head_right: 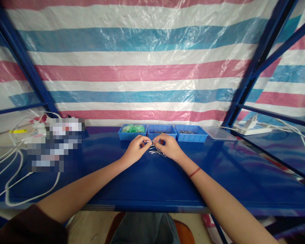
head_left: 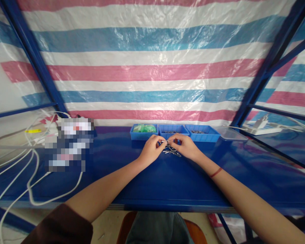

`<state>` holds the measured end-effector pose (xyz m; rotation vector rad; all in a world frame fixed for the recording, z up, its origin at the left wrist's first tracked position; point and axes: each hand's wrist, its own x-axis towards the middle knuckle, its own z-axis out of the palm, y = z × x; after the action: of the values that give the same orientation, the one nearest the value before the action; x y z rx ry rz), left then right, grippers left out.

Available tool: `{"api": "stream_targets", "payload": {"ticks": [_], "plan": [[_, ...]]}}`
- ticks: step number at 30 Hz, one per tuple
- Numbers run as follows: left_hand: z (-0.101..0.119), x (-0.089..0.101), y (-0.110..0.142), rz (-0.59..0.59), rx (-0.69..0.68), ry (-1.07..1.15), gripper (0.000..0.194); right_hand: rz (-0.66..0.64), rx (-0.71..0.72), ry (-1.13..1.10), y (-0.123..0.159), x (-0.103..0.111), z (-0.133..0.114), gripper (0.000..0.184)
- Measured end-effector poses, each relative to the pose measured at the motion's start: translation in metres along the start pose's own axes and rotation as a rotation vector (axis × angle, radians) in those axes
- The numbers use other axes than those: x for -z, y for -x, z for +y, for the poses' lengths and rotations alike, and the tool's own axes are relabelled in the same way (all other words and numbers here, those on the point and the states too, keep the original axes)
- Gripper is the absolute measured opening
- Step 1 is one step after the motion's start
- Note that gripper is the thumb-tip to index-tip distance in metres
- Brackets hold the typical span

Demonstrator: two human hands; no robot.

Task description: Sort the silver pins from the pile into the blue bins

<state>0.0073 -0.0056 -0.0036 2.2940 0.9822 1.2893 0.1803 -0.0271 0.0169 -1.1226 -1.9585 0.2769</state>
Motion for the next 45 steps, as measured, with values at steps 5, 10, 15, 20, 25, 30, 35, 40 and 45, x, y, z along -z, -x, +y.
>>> {"api": "stream_targets", "payload": {"ticks": [5, 10, 15, 20, 25, 30, 35, 40, 45], "plan": [[-0.002, -0.001, 0.001, -0.031, 0.039, -0.021, 0.029, -0.017, -0.076, -0.020, -0.001, -0.003, 0.010, 0.024], [-0.002, 0.003, 0.003, -0.188, 0.008, -0.181, 0.027, 0.407, -0.410, -0.160, -0.006, 0.013, 0.036, 0.027], [0.003, 0.006, 0.004, -0.317, 0.000, -0.332, 0.022, 0.719, -0.743, -0.375, -0.008, 0.043, 0.059, 0.020], [0.003, 0.005, 0.004, -0.363, -0.026, -0.387, 0.019, 0.743, -0.797, -0.427, -0.007, 0.051, 0.061, 0.014], [0.001, 0.005, 0.004, -0.354, -0.030, -0.361, 0.016, 0.442, -0.560, -0.217, -0.005, 0.040, 0.045, 0.020], [-0.004, 0.003, 0.003, -0.278, -0.021, -0.259, 0.012, -0.073, -0.161, 0.023, -0.001, 0.020, 0.022, 0.020], [-0.007, 0.002, -0.001, -0.138, 0.019, -0.067, 0.011, -0.135, -0.089, -0.045, 0.002, 0.004, 0.004, 0.019], [-0.006, 0.000, -0.002, -0.075, 0.083, 0.106, 0.013, -0.047, -0.200, -0.322, 0.000, 0.002, 0.003, 0.028], [-0.005, -0.003, -0.003, -0.080, 0.140, 0.212, 0.016, -0.008, -0.215, -0.410, 0.000, 0.001, 0.002, 0.030]]}}
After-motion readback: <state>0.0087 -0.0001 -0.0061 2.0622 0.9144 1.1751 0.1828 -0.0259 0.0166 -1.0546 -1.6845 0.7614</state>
